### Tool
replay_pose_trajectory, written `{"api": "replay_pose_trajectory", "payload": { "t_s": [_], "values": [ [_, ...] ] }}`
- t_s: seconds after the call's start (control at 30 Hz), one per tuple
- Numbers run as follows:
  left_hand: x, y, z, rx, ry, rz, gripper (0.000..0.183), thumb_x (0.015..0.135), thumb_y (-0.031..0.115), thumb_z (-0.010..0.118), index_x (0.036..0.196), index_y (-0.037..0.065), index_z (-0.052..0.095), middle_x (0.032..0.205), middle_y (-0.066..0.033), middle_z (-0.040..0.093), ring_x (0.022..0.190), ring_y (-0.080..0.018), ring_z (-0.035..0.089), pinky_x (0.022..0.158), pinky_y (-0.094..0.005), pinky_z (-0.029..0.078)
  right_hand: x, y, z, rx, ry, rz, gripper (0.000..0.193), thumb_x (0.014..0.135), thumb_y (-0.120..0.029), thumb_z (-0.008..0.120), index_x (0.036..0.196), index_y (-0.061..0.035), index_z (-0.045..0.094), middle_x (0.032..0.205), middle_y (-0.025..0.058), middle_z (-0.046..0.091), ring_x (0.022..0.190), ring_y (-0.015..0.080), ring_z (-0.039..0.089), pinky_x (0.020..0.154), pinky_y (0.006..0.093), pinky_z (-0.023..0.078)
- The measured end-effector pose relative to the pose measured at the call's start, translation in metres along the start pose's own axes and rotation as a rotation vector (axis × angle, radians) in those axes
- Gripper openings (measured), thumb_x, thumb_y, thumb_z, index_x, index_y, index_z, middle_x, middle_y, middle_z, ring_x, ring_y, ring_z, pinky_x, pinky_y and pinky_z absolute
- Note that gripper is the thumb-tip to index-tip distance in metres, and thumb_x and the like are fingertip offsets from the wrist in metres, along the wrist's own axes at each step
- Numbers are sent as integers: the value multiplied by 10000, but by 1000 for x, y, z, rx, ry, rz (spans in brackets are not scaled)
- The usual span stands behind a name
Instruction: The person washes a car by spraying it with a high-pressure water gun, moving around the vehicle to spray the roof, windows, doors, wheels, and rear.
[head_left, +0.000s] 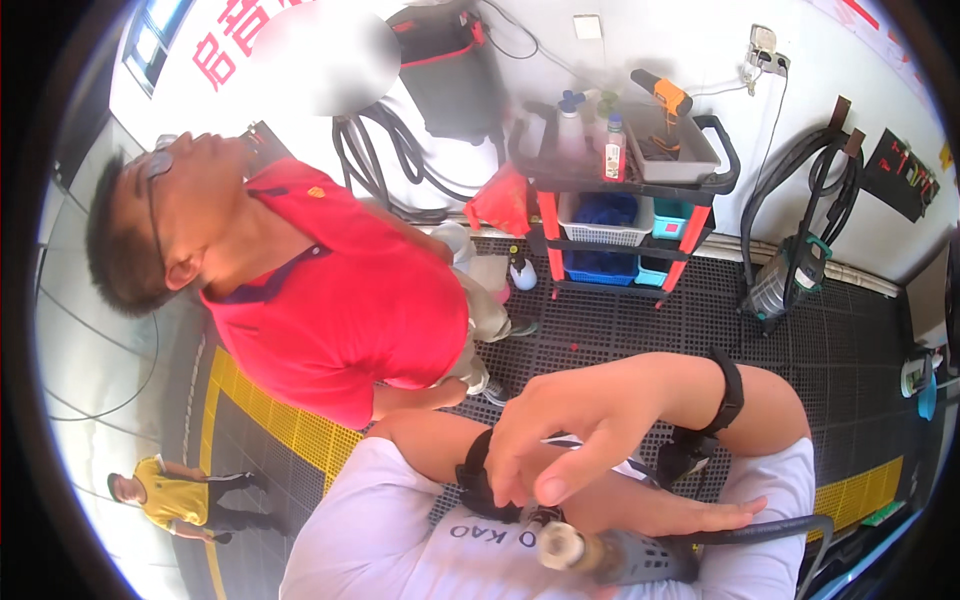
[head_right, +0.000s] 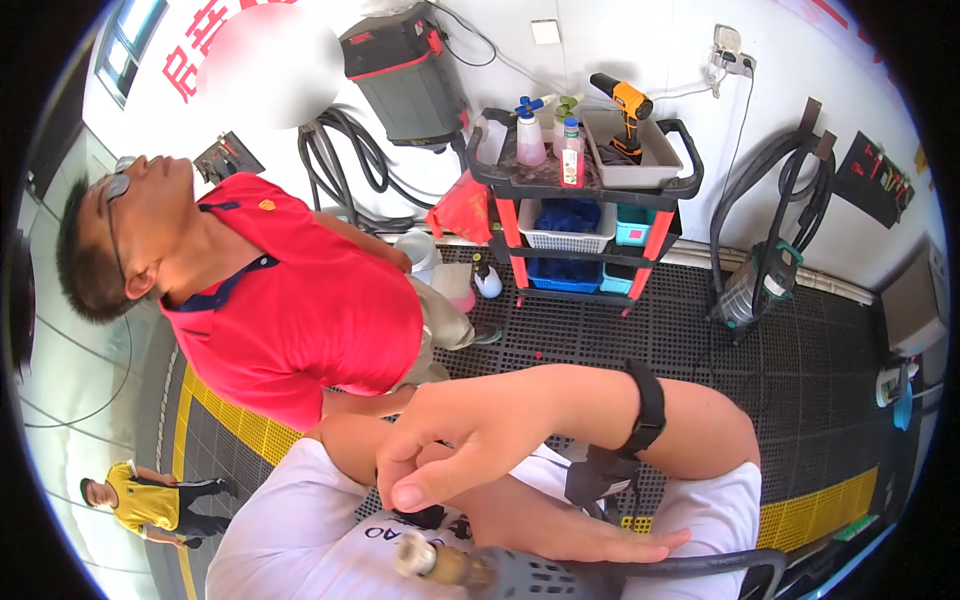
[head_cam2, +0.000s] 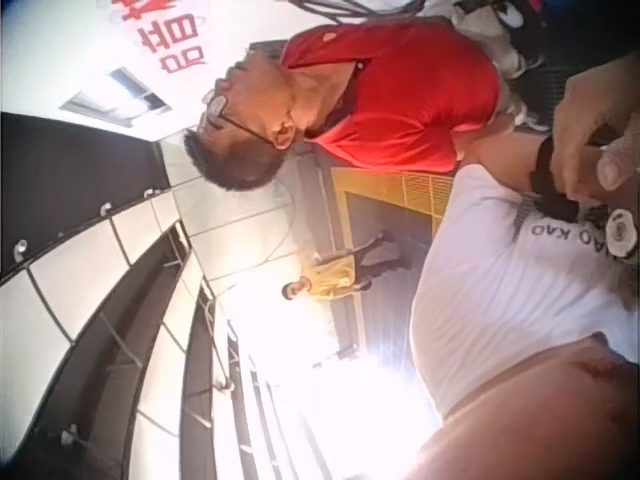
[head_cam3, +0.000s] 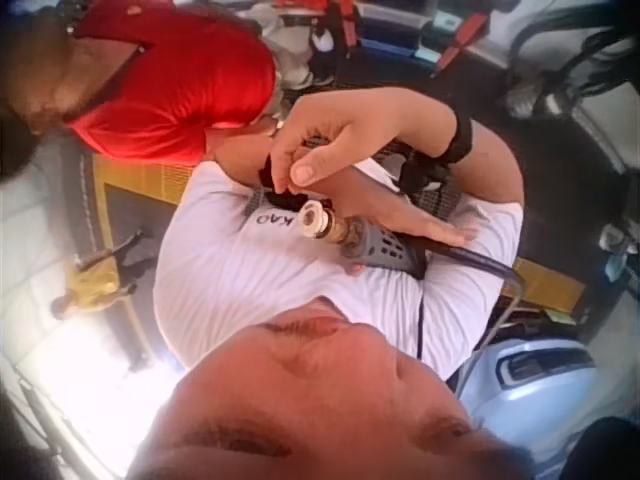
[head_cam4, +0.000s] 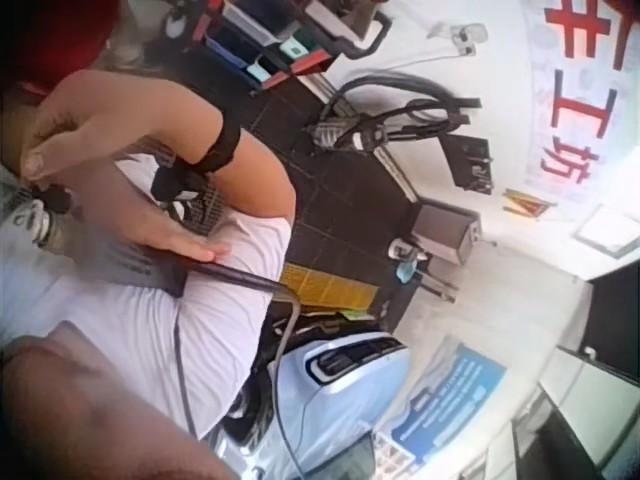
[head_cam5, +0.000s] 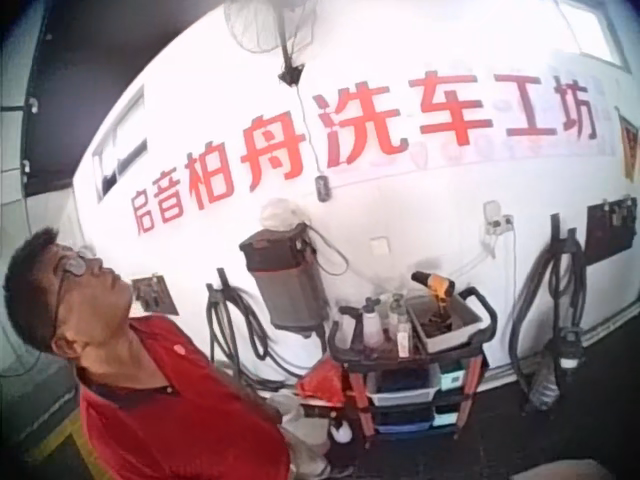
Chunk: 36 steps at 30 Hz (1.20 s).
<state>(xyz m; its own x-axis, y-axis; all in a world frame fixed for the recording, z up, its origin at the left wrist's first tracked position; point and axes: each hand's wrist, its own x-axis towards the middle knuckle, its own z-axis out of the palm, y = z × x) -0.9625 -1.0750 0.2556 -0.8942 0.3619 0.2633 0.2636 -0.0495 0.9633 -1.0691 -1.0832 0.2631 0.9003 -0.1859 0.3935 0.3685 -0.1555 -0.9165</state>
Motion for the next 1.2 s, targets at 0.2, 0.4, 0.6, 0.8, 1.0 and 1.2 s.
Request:
{"api": "replay_pose_trajectory", "payload": {
  "t_s": [0.2,0.4,0.6,0.8,1.0,1.2],
  "values": [
    [43,-36,-73,31,34,-15,489,913,318,677,1241,-24,555,1132,-126,641,1116,-277,602,972,-385,462,-66,-1,-60,111,-196,-355,395,1007,-326,516,1065,40,655,923,108,679,868,222,644,770,352,511],
    [78,-52,-141,37,86,-16,455,927,332,659,1202,-24,592,1105,-129,656,1086,-294,619,970,-400,469,-135,-18,-133,162,-227,-295,430,996,-356,506,1070,43,652,907,155,687,875,291,640,766,360,502],
    [65,-59,-194,49,170,27,433,941,346,640,1164,-25,630,1077,-132,672,1055,-310,637,968,-415,475,-176,-50,-178,171,-91,-439,480,977,-444,563,981,30,640,850,105,643,799,318,609,827,443,442],
    [46,-44,-243,138,389,62,398,941,369,639,1067,-5,687,1009,-124,697,976,-327,664,951,-445,491,-212,-53,-228,148,-80,-381,558,976,-525,521,934,13,664,853,110,643,829,319,606,868,428,405],
    [62,-35,-307,368,381,101,362,953,397,635,1040,51,691,931,-58,723,894,-315,701,968,-506,481,-238,-56,-253,66,7,-507,471,953,-481,585,906,-17,651,822,86,623,805,322,599,821,438,418],
    [96,-26,-350,632,367,140,380,931,467,644,996,97,705,928,-40,716,904,-292,705,907,-460,510,-258,-81,-256,-128,70,-382,534,958,-507,574,948,18,669,846,111,643,852,320,620,833,466,438]
  ]
}}
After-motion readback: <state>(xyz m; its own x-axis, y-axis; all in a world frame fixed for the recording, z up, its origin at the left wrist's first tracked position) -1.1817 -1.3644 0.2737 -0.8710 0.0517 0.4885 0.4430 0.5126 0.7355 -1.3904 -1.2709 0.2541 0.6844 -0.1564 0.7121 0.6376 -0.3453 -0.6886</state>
